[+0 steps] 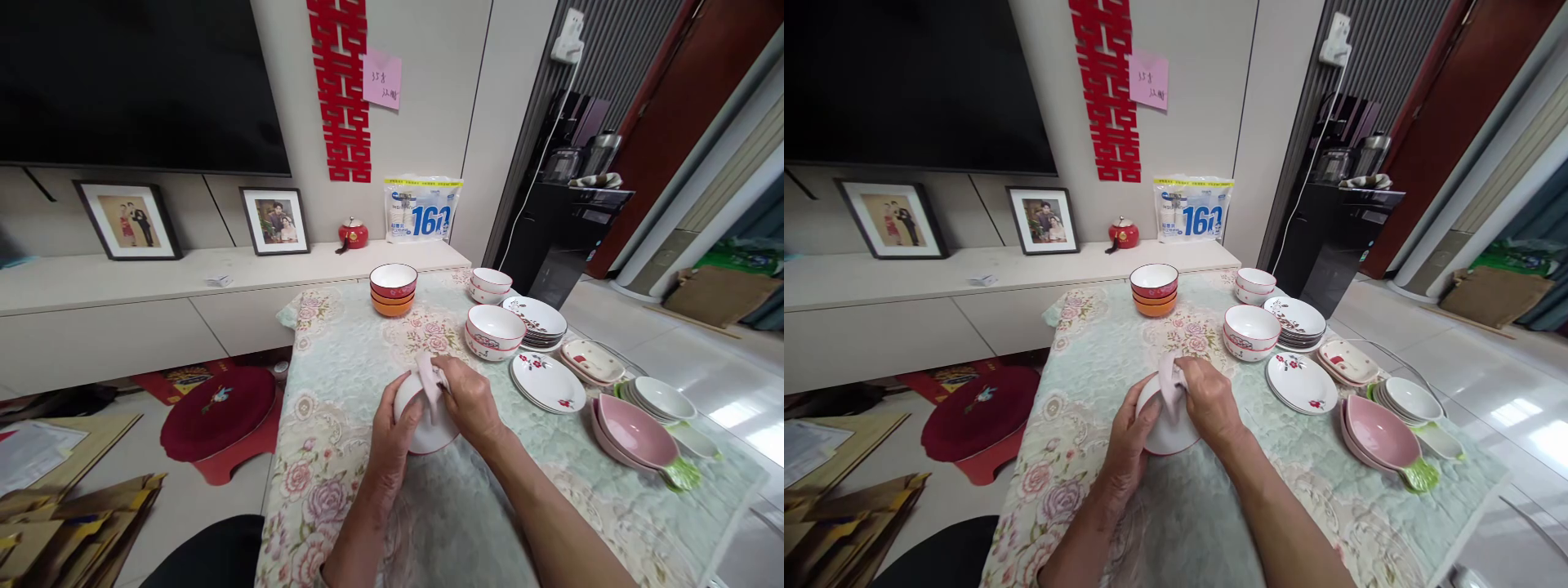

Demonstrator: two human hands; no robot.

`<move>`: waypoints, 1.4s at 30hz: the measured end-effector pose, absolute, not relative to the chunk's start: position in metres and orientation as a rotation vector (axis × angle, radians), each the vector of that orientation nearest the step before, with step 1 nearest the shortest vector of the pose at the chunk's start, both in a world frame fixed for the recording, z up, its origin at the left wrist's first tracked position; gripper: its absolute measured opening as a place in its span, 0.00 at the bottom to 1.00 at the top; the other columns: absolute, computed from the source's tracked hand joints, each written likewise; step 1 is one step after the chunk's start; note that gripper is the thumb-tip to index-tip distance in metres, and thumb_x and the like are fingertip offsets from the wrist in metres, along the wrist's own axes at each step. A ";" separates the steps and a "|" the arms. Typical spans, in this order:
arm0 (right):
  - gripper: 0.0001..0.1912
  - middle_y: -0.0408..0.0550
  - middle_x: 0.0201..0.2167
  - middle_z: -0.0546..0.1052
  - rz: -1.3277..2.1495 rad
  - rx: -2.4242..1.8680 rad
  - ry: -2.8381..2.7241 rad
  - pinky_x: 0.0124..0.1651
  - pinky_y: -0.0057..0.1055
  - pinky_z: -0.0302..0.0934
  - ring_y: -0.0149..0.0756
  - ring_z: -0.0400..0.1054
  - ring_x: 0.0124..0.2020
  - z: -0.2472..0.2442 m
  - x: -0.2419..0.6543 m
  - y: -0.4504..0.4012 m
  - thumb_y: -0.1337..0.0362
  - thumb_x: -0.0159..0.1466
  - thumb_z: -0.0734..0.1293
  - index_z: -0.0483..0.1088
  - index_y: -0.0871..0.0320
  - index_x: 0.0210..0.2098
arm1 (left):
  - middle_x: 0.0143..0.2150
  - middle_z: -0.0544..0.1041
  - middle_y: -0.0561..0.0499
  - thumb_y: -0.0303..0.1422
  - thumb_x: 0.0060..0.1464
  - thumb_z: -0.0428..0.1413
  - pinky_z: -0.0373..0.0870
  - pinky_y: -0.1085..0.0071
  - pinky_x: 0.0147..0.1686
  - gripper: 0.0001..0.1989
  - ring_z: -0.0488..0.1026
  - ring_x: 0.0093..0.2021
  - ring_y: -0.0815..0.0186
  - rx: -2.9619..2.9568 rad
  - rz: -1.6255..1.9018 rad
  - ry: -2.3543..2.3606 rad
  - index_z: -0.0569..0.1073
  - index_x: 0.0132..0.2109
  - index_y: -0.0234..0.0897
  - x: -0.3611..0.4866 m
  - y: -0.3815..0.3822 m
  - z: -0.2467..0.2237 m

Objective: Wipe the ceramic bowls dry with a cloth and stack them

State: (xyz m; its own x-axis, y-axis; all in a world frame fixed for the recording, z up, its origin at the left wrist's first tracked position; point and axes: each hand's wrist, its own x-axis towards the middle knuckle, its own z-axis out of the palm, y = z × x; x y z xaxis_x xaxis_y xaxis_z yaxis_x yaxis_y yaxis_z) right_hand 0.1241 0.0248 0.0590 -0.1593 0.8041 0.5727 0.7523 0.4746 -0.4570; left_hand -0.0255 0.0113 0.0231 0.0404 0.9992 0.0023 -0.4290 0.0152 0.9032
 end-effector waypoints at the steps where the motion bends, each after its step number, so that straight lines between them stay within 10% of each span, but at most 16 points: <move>1: 0.22 0.55 0.48 0.76 0.031 -1.244 -1.964 0.52 0.37 0.63 0.41 0.70 0.50 0.061 0.122 0.023 0.75 0.60 0.56 0.69 0.57 0.50 | 0.55 0.76 0.44 0.39 0.47 0.63 0.64 0.61 0.56 0.26 0.70 0.56 0.52 0.918 1.380 0.873 0.73 0.54 0.38 -0.026 0.012 0.023; 22: 0.11 0.45 0.25 0.74 1.006 -1.432 -1.308 0.30 0.29 0.60 0.38 0.67 0.29 0.026 0.106 0.047 0.57 0.57 0.60 0.68 0.59 0.28 | 0.52 0.75 0.44 0.42 0.52 0.60 0.70 0.63 0.49 0.27 0.72 0.53 0.56 0.478 1.529 0.792 0.67 0.57 0.38 -0.022 0.005 0.036; 36: 0.25 0.57 0.47 0.76 -0.150 -1.130 -2.059 0.50 0.36 0.66 0.42 0.70 0.49 0.057 0.129 0.026 0.79 0.57 0.56 0.68 0.60 0.52 | 0.55 0.74 0.43 0.33 0.41 0.67 0.66 0.64 0.55 0.34 0.70 0.57 0.54 0.932 1.410 0.783 0.67 0.57 0.37 -0.025 0.011 0.028; 42: 0.22 0.53 0.46 0.77 0.055 -1.219 -2.019 0.49 0.34 0.65 0.41 0.71 0.48 0.055 0.121 0.029 0.76 0.59 0.57 0.68 0.57 0.50 | 0.48 0.76 0.45 0.37 0.43 0.66 0.69 0.65 0.47 0.34 0.75 0.47 0.58 0.886 1.486 0.882 0.65 0.58 0.37 -0.023 0.012 0.020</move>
State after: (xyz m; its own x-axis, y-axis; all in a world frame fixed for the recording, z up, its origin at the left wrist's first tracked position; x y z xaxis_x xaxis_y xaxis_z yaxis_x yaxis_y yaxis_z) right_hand 0.1214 0.0290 0.0553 -0.2529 0.7725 0.5825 0.7395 0.5425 -0.3984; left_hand -0.0226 0.0119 0.0204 -0.0793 0.9955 0.0526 -0.4306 -0.0819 0.8988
